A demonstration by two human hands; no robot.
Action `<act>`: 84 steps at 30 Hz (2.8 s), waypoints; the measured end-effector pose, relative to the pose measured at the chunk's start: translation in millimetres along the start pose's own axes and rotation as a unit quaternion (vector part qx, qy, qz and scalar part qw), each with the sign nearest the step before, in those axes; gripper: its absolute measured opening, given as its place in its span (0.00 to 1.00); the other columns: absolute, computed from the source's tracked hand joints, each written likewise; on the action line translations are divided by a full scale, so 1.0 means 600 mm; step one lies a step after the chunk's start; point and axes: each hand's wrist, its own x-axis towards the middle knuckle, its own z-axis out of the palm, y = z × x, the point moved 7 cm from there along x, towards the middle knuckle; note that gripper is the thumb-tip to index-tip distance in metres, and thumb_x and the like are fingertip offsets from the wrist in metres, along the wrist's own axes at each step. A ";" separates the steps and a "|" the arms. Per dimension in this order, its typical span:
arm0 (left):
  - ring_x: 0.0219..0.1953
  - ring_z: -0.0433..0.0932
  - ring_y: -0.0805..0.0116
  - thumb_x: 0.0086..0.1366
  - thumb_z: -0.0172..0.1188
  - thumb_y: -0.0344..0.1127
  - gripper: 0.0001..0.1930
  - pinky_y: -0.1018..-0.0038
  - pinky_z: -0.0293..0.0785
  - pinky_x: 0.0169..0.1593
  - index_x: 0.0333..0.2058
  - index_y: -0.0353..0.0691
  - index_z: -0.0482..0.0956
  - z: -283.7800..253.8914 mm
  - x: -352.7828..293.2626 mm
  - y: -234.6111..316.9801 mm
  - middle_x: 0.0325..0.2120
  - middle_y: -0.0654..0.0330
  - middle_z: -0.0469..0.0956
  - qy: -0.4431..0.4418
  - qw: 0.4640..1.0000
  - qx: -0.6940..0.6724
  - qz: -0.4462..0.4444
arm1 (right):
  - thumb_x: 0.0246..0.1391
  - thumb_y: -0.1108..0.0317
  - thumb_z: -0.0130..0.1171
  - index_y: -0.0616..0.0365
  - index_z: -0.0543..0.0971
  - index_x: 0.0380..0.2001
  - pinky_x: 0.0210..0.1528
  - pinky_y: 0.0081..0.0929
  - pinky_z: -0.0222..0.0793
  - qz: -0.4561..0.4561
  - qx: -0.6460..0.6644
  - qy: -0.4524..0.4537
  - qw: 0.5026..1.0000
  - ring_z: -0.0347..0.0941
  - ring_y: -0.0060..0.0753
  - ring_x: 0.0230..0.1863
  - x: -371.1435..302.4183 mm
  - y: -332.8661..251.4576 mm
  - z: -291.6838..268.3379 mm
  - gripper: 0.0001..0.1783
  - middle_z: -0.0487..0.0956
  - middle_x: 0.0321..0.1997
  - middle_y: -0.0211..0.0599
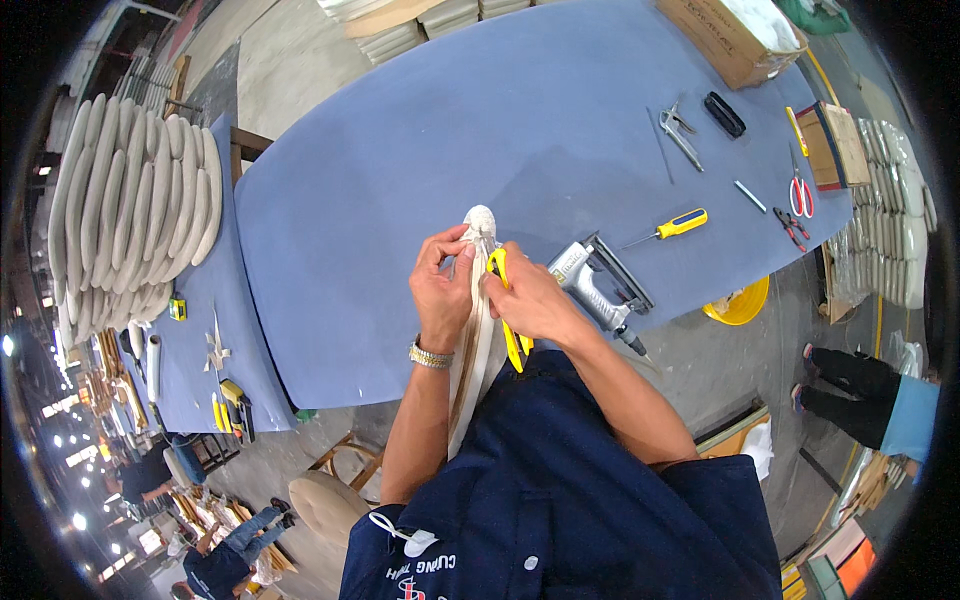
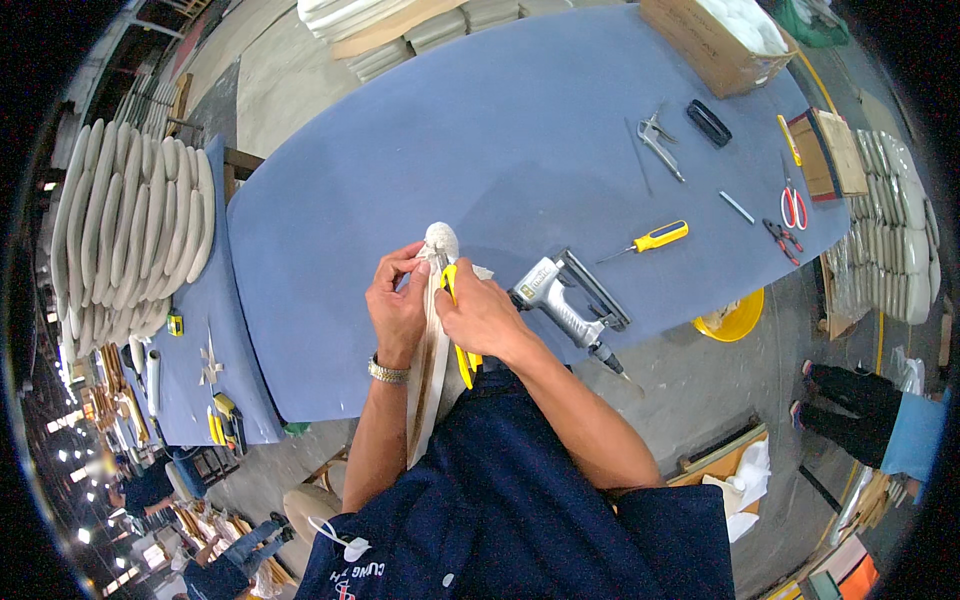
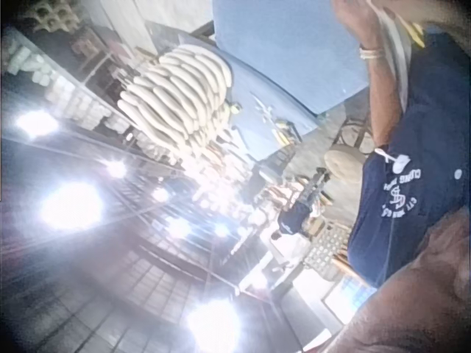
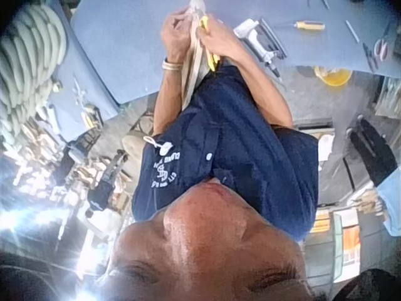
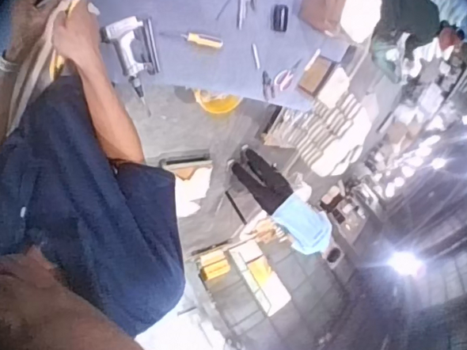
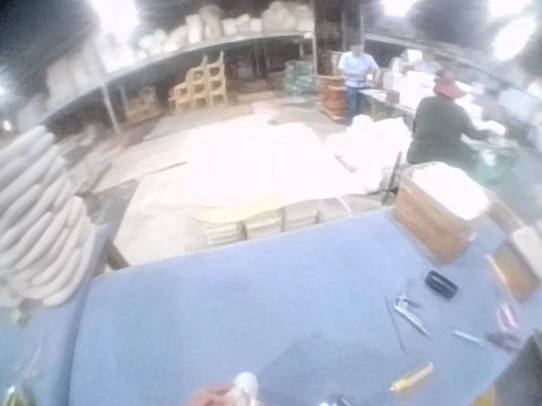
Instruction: The person assembles a cushion by inserting a foam insert into a fabric cover, trimming excess fabric with a utility knife, and securing the edges with a staple gun. The finished cushion is placed on the work table.
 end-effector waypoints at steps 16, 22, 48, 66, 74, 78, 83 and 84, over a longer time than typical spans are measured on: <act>0.44 0.79 0.63 0.61 0.65 0.21 0.04 0.70 0.76 0.47 0.32 0.33 0.79 -0.002 -0.010 0.026 0.41 0.51 0.80 0.015 0.997 0.036 0.062 | 0.63 0.61 0.50 0.70 0.60 0.48 0.40 0.65 0.71 -0.029 -0.014 0.072 0.997 0.77 0.75 0.34 -0.006 0.005 0.022 0.22 0.79 0.28 0.68; 0.42 0.78 0.68 0.59 0.67 0.22 0.05 0.77 0.77 0.37 0.33 0.36 0.79 0.000 -0.013 0.019 0.40 0.56 0.79 0.012 0.994 0.062 0.085 | 0.63 0.61 0.50 0.70 0.60 0.47 0.40 0.64 0.72 -0.024 -0.017 0.065 0.997 0.77 0.75 0.34 -0.008 0.006 0.020 0.22 0.79 0.29 0.68; 0.44 0.77 0.69 0.64 0.64 0.22 0.03 0.78 0.84 0.38 0.35 0.34 0.78 0.004 -0.008 -0.007 0.42 0.55 0.76 0.016 0.999 -0.036 0.037 | 0.62 0.60 0.51 0.74 0.65 0.46 0.43 0.58 0.72 -0.017 0.005 -0.035 0.999 0.78 0.72 0.38 -0.008 0.013 0.014 0.23 0.79 0.32 0.70; 0.44 0.79 0.70 0.67 0.61 0.25 0.02 0.74 0.75 0.51 0.37 0.33 0.79 -0.022 -0.016 -0.013 0.47 0.52 0.81 -0.036 0.996 -0.074 -0.037 | 0.59 0.53 0.61 0.60 0.76 0.41 0.36 0.38 0.76 -0.006 0.010 0.150 0.989 0.83 0.40 0.29 -0.022 0.125 -0.135 0.19 0.83 0.28 0.41; 0.55 0.76 0.60 0.62 0.65 0.25 0.02 0.64 0.73 0.57 0.34 0.35 0.81 -0.002 -0.035 0.061 0.50 0.50 0.80 -0.021 0.997 -0.060 0.040 | 0.61 0.55 0.58 0.56 0.79 0.52 0.52 0.48 0.73 -0.141 -0.294 0.392 0.861 0.80 0.55 0.48 -0.039 0.132 -0.243 0.22 0.83 0.47 0.51; 0.63 0.70 0.52 0.60 0.66 0.24 0.03 0.56 0.65 0.65 0.34 0.37 0.83 0.025 -0.043 0.089 0.57 0.49 0.77 -0.078 0.989 0.033 0.119 | 0.66 0.54 0.55 0.55 0.79 0.53 0.46 0.40 0.76 -0.209 -0.002 0.132 0.969 0.82 0.43 0.41 -0.066 0.017 -0.139 0.20 0.84 0.41 0.47; 0.66 0.68 0.54 0.55 0.73 0.30 0.11 0.59 0.62 0.68 0.38 0.40 0.88 0.081 -0.061 0.077 0.59 0.52 0.76 -0.147 0.979 0.058 0.129 | 0.71 0.62 0.54 0.64 0.79 0.46 0.36 0.22 0.75 -0.153 0.211 0.039 0.965 0.79 0.22 0.33 -0.071 0.050 -0.064 0.15 0.82 0.34 0.35; 0.66 0.68 0.54 0.56 0.73 0.29 0.12 0.59 0.62 0.68 0.40 0.40 0.88 0.094 -0.066 0.076 0.59 0.52 0.76 -0.185 0.972 0.056 0.131 | 0.70 0.63 0.54 0.64 0.79 0.45 0.35 0.23 0.75 -0.140 0.247 0.035 0.958 0.79 0.22 0.32 -0.077 0.067 -0.068 0.14 0.82 0.33 0.35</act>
